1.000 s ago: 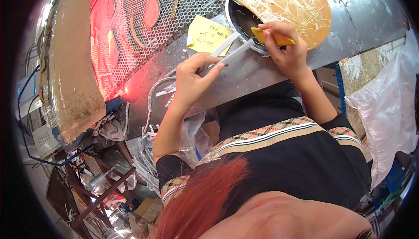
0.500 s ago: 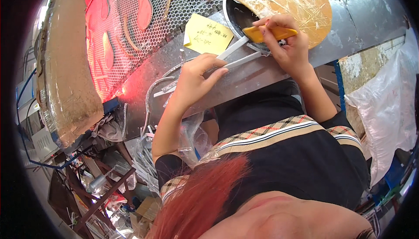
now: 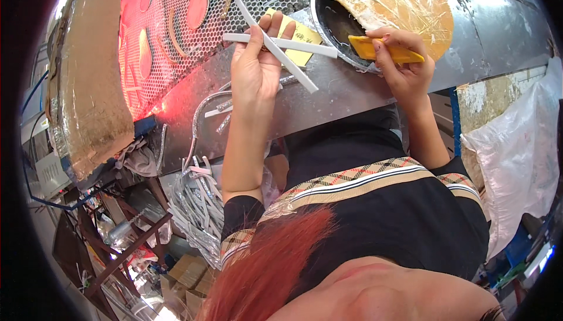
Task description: Applying glue to thin material strips used for shoe manufacturing.
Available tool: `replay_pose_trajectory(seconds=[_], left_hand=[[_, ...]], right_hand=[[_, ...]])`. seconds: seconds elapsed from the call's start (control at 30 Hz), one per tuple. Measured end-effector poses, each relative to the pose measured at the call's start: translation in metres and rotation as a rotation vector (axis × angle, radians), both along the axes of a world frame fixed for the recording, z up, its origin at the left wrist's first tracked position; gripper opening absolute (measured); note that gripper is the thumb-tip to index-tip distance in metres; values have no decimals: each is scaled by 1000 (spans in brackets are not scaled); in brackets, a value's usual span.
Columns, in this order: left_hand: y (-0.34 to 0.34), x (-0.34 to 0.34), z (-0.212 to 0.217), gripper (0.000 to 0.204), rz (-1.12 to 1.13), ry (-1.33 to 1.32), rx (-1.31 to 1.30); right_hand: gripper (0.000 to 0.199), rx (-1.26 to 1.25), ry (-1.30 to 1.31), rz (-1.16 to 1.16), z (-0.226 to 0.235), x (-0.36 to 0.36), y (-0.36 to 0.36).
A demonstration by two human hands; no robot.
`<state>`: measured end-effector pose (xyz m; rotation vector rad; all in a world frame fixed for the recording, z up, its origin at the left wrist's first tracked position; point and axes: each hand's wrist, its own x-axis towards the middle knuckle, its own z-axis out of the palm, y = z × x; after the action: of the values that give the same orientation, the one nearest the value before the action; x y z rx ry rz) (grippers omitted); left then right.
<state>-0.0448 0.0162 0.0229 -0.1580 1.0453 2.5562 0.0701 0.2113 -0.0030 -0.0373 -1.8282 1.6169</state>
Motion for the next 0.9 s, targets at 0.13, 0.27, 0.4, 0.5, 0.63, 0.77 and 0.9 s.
replay_pose_trajectory(seconds=[0.13,0.27,0.4,0.5,0.63,0.77,0.9], left_hand=[[6,7,-12,14,131,-44,-5],[12,17,-12,15,183,34,-38],[21,27,-15,11,258,181,-120],[25,28,-20,10,267,235,-158],[26,29,-21,11,272,317,-191],[29,32,-14,14,358,347,-149],[40,25,-20,21,451,459,-170]], right_hand=[[15,192,-91,56,0,-2,6],[20,162,113,26,-2,-6,-1],[22,-62,179,-13,-2,-8,-19],[20,55,90,-26,-2,-13,-21],[14,203,-18,-66,2,-21,-11],[14,334,-91,-61,0,-18,-3],[14,285,-156,-8,2,-13,-1]])
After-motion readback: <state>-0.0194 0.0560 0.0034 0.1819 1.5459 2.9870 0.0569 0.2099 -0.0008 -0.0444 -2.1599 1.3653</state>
